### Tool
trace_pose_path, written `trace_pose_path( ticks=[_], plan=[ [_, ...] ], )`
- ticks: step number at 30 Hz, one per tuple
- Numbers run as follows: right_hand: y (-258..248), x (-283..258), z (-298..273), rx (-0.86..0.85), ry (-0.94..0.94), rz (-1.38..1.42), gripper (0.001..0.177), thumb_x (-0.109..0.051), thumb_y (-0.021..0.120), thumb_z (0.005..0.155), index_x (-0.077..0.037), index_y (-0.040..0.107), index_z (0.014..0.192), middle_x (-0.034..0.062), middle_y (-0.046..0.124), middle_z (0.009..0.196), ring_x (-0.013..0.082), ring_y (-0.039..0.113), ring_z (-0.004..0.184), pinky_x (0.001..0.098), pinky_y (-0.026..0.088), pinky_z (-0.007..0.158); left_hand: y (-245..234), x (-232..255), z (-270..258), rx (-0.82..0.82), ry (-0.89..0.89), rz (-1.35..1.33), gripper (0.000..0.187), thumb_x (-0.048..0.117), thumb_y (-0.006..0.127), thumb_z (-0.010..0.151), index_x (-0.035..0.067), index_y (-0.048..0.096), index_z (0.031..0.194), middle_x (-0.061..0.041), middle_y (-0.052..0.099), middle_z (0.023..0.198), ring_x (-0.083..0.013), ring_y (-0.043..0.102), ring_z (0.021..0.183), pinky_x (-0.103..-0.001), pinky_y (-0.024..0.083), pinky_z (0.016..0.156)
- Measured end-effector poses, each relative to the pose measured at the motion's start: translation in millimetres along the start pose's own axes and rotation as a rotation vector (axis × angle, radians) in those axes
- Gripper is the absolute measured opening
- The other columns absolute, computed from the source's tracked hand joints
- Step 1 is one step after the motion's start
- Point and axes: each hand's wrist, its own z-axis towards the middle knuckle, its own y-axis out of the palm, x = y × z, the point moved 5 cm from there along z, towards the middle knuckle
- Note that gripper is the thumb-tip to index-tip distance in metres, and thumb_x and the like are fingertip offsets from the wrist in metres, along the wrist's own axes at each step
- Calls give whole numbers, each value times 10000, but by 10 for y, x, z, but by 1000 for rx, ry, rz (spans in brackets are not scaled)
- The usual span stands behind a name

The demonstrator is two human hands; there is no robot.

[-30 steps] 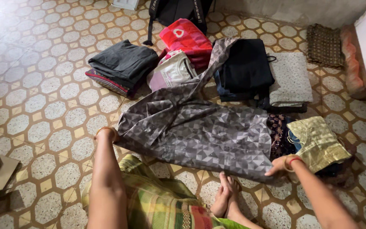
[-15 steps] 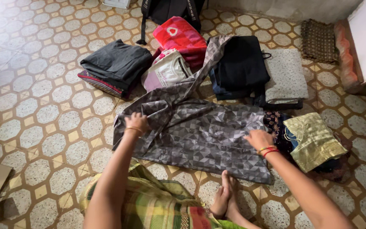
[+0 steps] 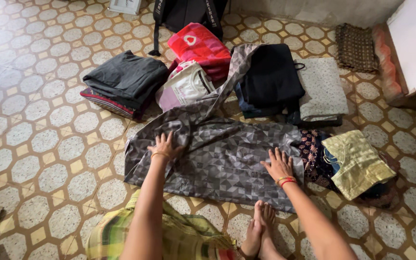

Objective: The person folds multiple items of clothing by hand, including black trousers and a patterned grey fabric, while sitting on the floor.

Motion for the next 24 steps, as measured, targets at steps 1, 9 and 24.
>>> trace_pose_path(
  ticks=[1,9,24],
  plan=[
    [15,-10,23,14,19,25,832,-744,414,932,-241,330,1589,80,195,1701,375,175,1544,609,115,1222,65,-81,29,-36,-44,-19,1000,753,615,840,379,146,1641,-3,146,1717,-273,122,1576,-782,236,1121],
    [83,26,173,207,-22,97,797,-691,405,951,-236,314,1599,69,212,1701,387,336,1453,590,215,1195,263,-246,105,147,-105,-95,945,794,518,832,385,187,1617,44,93,1724,-208,51,1588,-824,114,1103],
    [-122,314,1404,-47,-183,243,724,-597,524,970,-202,386,1560,92,318,1647,387,396,1442,533,354,1121,-95,-180,484,-2,-54,-105,738,698,538,881,248,405,1450,-32,355,1523,-249,328,1413,-682,263,1037]
  ],
)
